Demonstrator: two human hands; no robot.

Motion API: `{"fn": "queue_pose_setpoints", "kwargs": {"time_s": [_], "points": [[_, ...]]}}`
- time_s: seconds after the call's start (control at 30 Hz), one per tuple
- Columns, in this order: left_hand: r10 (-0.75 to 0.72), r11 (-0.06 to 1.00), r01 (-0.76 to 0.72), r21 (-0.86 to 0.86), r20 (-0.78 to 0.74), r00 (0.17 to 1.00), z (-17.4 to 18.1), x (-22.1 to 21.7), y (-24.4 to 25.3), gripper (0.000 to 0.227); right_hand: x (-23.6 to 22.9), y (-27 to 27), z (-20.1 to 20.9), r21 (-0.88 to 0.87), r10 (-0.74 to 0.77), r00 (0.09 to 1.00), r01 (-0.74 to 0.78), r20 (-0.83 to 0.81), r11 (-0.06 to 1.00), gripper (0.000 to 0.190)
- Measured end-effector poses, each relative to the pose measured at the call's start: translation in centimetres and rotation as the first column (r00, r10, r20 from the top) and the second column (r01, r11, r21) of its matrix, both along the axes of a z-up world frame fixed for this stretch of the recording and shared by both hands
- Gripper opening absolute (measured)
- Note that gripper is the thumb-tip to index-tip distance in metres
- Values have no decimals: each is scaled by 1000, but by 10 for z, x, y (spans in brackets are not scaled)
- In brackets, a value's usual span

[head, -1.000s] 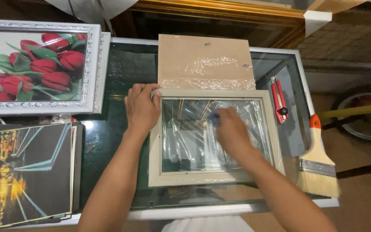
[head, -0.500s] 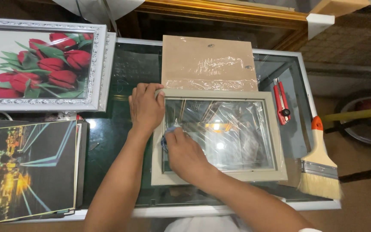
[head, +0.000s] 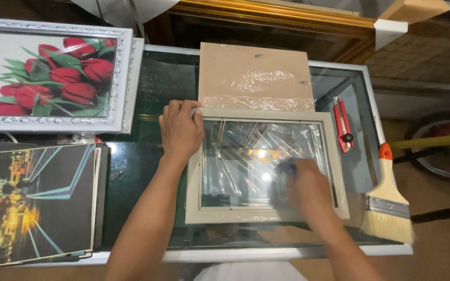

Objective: Cleaning a picture frame using a brush to remove dust and a cloth to wipe the glass.

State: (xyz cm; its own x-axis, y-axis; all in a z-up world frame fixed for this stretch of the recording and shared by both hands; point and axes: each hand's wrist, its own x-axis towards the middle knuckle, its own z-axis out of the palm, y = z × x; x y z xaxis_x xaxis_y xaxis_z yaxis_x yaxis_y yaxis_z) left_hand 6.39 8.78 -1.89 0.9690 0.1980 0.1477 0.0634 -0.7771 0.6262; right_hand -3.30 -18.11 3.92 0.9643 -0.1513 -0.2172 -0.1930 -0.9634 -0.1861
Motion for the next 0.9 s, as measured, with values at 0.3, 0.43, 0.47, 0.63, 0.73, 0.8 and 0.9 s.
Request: {"fn": "queue_pose_setpoints", "kwargs": {"time_s": [0.3,0.43,0.47,0.63,0.73,0.8,0.9], "points": [[-8,1000,8,-5,-11,1000,0,1,1,21,-8,72,-20,186,452,892,-446,15,875,40],[-21,1000,21,-6,26,999,-8,2,3,19,-6,-14,-5,50,99,994,-102,47,994,29],[-19,1000,19,-7,26,999,-9,2,2,19,-8,-37,-8,49,101,994,-104,47,993,29],[-18,1000,17,10,42,999,-10,2,2,18,-9,-55,6,-65,-71,993,77,93,995,28],[-21,1000,21,-7,18,1000,-8,2,3,18,3,-22,-38,-32,243,952,-241,188,970,32],[-14,1000,15,-8,52,999,-14,3,4,18,12,22,-32,-5,426,877,-436,221,900,36],[-20,1000,21,-6,104,994,-23,6,5,17,52,61,-44,11,632,713,-666,304,746,39]]}}
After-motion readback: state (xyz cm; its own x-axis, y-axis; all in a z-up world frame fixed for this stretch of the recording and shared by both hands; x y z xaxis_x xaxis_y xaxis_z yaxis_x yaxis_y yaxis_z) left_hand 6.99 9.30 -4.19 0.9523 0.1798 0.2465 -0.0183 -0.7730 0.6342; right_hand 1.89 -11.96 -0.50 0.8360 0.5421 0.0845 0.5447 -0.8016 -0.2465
